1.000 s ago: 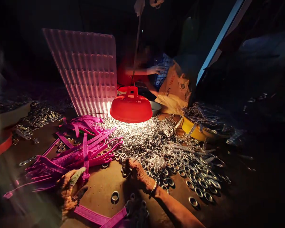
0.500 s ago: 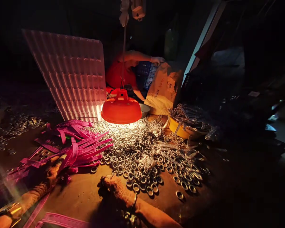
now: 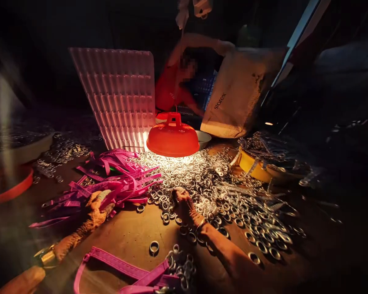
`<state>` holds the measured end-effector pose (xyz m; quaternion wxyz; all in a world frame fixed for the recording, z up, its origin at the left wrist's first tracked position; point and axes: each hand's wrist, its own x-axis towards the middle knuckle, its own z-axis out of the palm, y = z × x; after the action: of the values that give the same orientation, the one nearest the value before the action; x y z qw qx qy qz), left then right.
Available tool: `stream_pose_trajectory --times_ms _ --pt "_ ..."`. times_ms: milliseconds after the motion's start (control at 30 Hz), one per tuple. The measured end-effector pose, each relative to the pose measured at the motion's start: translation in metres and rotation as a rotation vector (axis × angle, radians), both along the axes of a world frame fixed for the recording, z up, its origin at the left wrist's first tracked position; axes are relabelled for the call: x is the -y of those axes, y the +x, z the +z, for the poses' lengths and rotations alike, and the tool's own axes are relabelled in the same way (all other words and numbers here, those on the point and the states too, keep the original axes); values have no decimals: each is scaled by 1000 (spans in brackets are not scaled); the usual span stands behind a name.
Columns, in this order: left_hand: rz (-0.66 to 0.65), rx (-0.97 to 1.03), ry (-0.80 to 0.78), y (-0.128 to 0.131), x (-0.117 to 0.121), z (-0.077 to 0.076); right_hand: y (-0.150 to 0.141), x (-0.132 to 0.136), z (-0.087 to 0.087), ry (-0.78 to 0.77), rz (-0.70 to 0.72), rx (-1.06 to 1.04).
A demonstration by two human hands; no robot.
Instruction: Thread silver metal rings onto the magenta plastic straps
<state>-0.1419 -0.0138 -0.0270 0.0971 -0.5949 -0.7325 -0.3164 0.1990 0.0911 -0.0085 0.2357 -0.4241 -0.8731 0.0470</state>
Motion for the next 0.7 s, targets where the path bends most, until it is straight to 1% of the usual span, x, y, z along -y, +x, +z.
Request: stream_pose_trajectory --times_ms 67,100,200,300,333,367,433,500,567,700 --pt "-58 11 77 6 -1 10 9 -37 3 19 -72 31" --pt "-84 32 91 8 -5 15 12 -53 5 24 -106 45" --pt "-154 163 60 19 -25 31 13 -90 10 36 -194 97" --pt "-235 220 -47 39 -56 51 7 -110 16 25 -243 158" --pt "-258 180 -117 46 -68 57 5 -114 18 17 -245 179" --pt "-250 124 -206 54 -80 63 3 -117 19 10 -244 199" --pt "-242 79 -281 67 -103 70 0 -120 21 -1 -232 230" --pt "-226 50 -318 76 -124 69 -1 -121 21 -6 -223 251" --pt "-214 15 -344 81 -140 63 0 -121 20 -5 -218 261" --pt "-203 -55 -373 83 -157 49 3 -119 16 6 -202 256"
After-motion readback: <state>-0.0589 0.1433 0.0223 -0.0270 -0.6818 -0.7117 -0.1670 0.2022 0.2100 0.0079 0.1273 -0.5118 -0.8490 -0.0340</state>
